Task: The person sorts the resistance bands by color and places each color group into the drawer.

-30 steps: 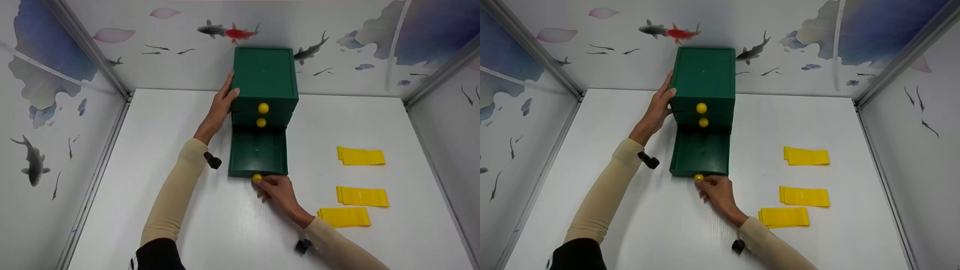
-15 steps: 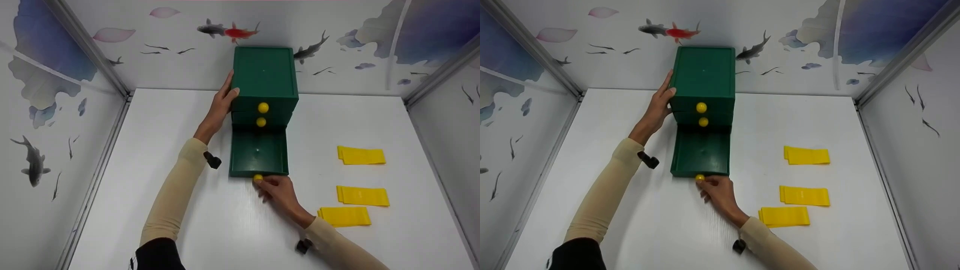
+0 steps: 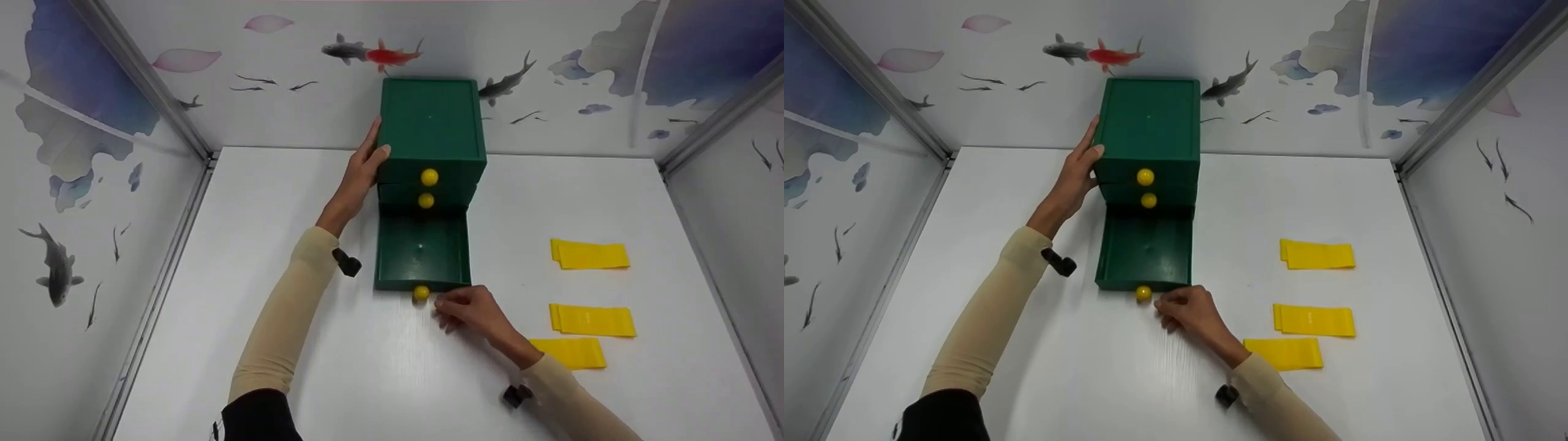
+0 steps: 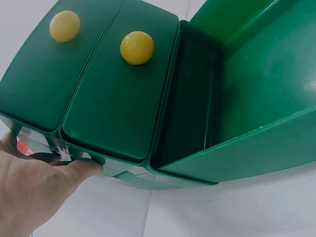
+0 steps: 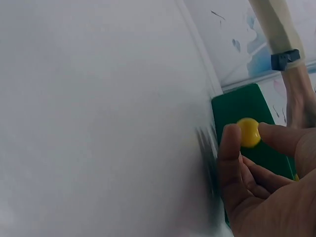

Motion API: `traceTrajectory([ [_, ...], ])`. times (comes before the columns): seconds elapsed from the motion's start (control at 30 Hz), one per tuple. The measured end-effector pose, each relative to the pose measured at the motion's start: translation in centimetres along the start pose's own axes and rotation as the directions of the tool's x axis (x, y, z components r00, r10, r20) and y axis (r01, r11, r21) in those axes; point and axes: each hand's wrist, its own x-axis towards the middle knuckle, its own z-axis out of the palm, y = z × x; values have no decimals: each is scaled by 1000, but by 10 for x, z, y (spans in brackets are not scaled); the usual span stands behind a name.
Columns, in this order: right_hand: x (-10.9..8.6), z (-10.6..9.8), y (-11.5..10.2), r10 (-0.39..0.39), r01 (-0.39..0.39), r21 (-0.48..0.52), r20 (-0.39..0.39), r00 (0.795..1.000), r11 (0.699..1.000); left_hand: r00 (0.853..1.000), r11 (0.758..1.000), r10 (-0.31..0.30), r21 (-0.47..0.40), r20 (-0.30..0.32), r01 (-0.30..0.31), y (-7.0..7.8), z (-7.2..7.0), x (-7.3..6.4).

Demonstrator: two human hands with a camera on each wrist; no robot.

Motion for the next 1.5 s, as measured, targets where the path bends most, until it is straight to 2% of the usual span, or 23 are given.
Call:
traceTrajectory([
  [0.13,-6,-25,0,-7,8,-49,25,1000,999,1000,1000,-1,-4,-2,1,1,-1,-1],
  [0.3,-12,-51,1,3,-4,-52,-20,1000,999,1000,1000,3,4,-7,-3,0,-3,-2],
  [0.47,-14,-79,4,6,-15,-89,-107,994,996,1000,1000,1,-2,-6,-1,-3,-5,-3],
  [0.6,-16,-105,5,-21,-9,-150,-201,979,989,1000,1000,4,-7,-3,-4,-4,-6,-3],
  [0.8,-20,-149,8,-84,13,-223,-315,945,975,1000,1000,-2,-1,-9,2,-4,-6,-5],
  [0.93,-28,-173,8,-115,-10,-290,-410,905,957,1000,1000,2,-4,-1,-2,-3,-4,-3],
  [1.07,-34,-193,7,-158,-61,-399,-492,856,915,1000,1000,1,-7,1,-1,-3,-3,-3],
  [1.2,-38,-212,9,-186,-118,-479,-540,821,870,1000,1000,6,-6,6,-6,-2,-2,-2],
  [1.33,-43,-230,14,-164,-169,-489,-566,808,856,1000,1000,15,-3,15,-15,-1,-2,-1],
  [1.5,-47,-251,22,-118,-212,-460,-589,800,862,1000,1000,7,10,12,-7,-1,-2,0],
])
